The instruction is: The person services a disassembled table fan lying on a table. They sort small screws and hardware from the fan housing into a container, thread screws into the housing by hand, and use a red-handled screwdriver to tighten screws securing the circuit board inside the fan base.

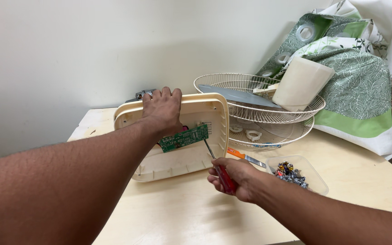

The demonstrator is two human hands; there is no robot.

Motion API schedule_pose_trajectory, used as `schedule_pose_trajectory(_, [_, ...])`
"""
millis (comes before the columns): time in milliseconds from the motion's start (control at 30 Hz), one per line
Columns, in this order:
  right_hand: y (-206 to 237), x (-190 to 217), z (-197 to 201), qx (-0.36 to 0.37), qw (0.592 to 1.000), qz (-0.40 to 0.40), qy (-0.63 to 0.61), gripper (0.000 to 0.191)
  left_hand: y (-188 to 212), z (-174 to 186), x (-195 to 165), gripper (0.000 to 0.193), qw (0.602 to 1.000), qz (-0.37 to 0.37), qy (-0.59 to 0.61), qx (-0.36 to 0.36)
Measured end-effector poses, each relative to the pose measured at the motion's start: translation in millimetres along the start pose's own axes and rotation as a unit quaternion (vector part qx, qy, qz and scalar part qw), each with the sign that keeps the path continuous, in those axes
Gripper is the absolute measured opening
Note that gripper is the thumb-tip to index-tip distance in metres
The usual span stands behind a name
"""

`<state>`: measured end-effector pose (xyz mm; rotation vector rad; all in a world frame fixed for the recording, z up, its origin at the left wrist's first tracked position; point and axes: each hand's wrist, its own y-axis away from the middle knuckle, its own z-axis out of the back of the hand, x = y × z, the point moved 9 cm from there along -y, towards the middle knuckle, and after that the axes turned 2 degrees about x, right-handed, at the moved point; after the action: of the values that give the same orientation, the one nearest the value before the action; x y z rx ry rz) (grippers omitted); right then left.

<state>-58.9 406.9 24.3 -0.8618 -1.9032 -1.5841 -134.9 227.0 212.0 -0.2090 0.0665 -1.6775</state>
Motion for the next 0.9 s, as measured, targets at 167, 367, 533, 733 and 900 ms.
schedule_pose_trajectory(167, [-17.3, -0.1, 0.9, 0.038, 0.999, -0.017, 0.023, 0.040, 0.0, 1.4, -0.4, 0.084, 1.000, -0.002, 0.001, -0.003])
schedule_pose_trajectory(367, [-12.5, 1.2, 0.4, 0.050, 0.998, -0.013, -0.024, 0.033, 0.9, 2.1, -0.9, 0.084, 1.000, -0.002, -0.001, -0.002])
schedule_pose_trajectory(533, [-3.6, 4.3, 1.4, 0.036, 0.999, -0.001, 0.028, 0.025, 1.5, 1.5, -1.7, 0.085, 1.000, 0.002, -0.002, 0.010])
schedule_pose_trajectory(733, [-6.8, 13.5, 2.6, 0.021, 0.999, 0.016, 0.043, 0.025, 2.1, 2.1, -1.4, 0.085, 1.000, 0.003, -0.003, 0.003])
schedule_pose_trajectory(900, [-3.6, 8.8, 3.3, 0.037, 0.996, 0.030, 0.074, 0.024, 2.1, 2.1, -1.5, 0.086, 1.000, 0.003, -0.006, 0.005])
